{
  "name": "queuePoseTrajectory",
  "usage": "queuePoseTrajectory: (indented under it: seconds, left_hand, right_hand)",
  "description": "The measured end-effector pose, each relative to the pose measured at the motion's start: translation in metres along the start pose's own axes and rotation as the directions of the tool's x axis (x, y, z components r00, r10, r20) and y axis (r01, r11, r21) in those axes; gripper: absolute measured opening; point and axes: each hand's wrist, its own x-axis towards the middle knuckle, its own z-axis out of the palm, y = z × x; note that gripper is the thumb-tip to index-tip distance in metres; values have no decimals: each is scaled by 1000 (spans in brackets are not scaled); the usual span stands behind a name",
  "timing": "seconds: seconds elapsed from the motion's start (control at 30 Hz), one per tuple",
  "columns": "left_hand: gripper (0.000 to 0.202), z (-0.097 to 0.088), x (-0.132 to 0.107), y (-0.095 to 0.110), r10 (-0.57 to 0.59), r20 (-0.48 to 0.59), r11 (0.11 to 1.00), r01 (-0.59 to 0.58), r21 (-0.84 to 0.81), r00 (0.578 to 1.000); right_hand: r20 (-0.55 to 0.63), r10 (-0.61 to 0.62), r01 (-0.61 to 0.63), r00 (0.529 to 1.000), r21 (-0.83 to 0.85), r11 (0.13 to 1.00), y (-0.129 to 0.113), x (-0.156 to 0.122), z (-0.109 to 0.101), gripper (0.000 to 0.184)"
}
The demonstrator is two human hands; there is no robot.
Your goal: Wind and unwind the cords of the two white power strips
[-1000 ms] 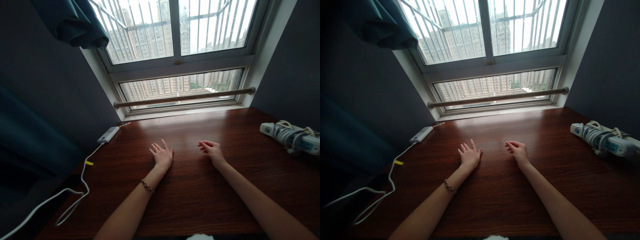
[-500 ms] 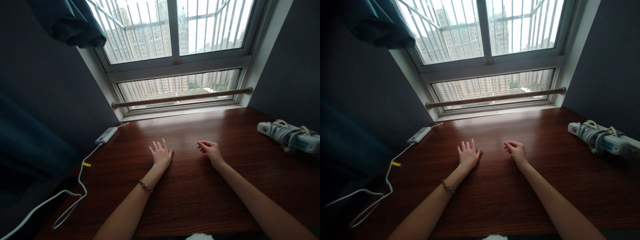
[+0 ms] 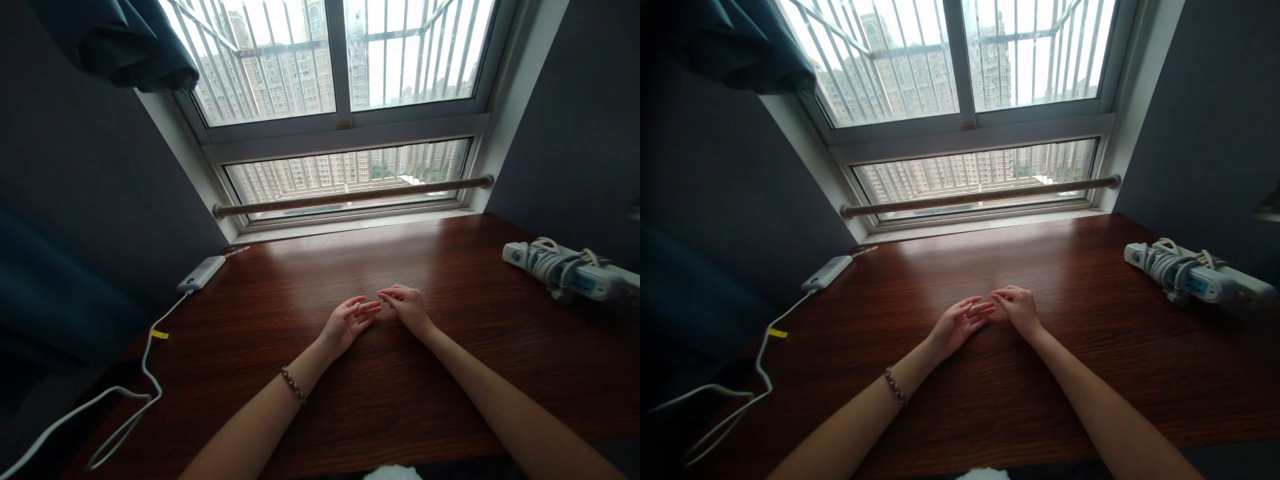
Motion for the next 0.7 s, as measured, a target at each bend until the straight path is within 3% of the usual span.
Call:
queuePoseTrajectory:
  seconds: [0.17,0.53,0.7]
  left_hand:
    - [29,0,0,2,0,2,1000,0,-23,1000]
    - [34,2,-1,3,0,-19,1000,0,12,1000]
    - [38,2,0,-3,36,13,995,-37,97,999]
  right_hand:
    - [17,21,-21,1000,22,1000,3,0,0,23]
    - [96,-66,74,993,-85,994,1,1,0,17]
    - [69,63,-64,996,4,998,5,4,0,19]
